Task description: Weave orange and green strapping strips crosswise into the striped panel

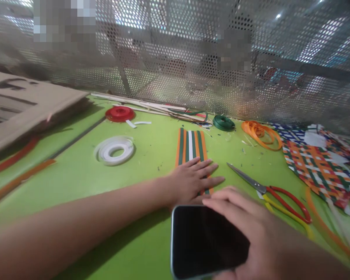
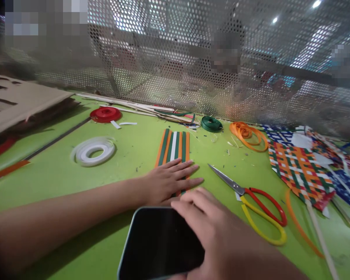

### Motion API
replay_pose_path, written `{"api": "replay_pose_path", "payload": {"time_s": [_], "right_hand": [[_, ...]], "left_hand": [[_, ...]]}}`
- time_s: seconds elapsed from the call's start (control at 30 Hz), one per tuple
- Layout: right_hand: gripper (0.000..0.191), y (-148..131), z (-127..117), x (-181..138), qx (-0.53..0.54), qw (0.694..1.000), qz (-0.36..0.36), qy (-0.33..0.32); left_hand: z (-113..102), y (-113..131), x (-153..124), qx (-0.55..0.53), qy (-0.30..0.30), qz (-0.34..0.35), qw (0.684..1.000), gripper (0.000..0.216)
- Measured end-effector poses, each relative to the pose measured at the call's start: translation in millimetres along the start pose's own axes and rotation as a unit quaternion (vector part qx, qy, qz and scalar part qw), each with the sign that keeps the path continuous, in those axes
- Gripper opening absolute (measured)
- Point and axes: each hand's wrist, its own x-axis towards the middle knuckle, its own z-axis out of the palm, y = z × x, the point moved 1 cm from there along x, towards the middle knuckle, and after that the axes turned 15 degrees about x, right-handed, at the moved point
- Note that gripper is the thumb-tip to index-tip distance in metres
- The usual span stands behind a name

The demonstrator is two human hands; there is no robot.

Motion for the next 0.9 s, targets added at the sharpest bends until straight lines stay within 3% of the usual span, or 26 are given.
{"api": "replay_pose_path", "payload": {"time_s": [0.13,0.23,0.4,0.63,0.9], "right_hand": [[0.072,4.1,28.4,-18.7,-0.042,0.999,-0.008,-0.004],[0.069,8.1,35.9,-18.9,-0.045,0.999,-0.018,0.0],[0.066,8.3,37.3,-19.2,-0.078,0.994,-0.071,0.017],[0.067,10.3,33.6,-14.8,-0.103,0.99,-0.091,0.033],[0.065,10.3,29.3,-7.8,-0.124,0.988,-0.089,-0.014]], "left_hand": [[-10.3,4.8,-3.3,0.02,-0.035,-0.005,0.999,0.067],[-12.8,6.6,-4.5,0.017,-0.032,-0.005,0.999,0.067],[-9.3,5.3,-3.0,0.015,-0.028,-0.007,0.999,0.068],[-12.7,5.1,-3.4,0.005,-0.039,-0.007,0.999,0.066],[-11.9,3.4,-3.7,0.007,-0.034,-0.001,0.999,0.064]]}}
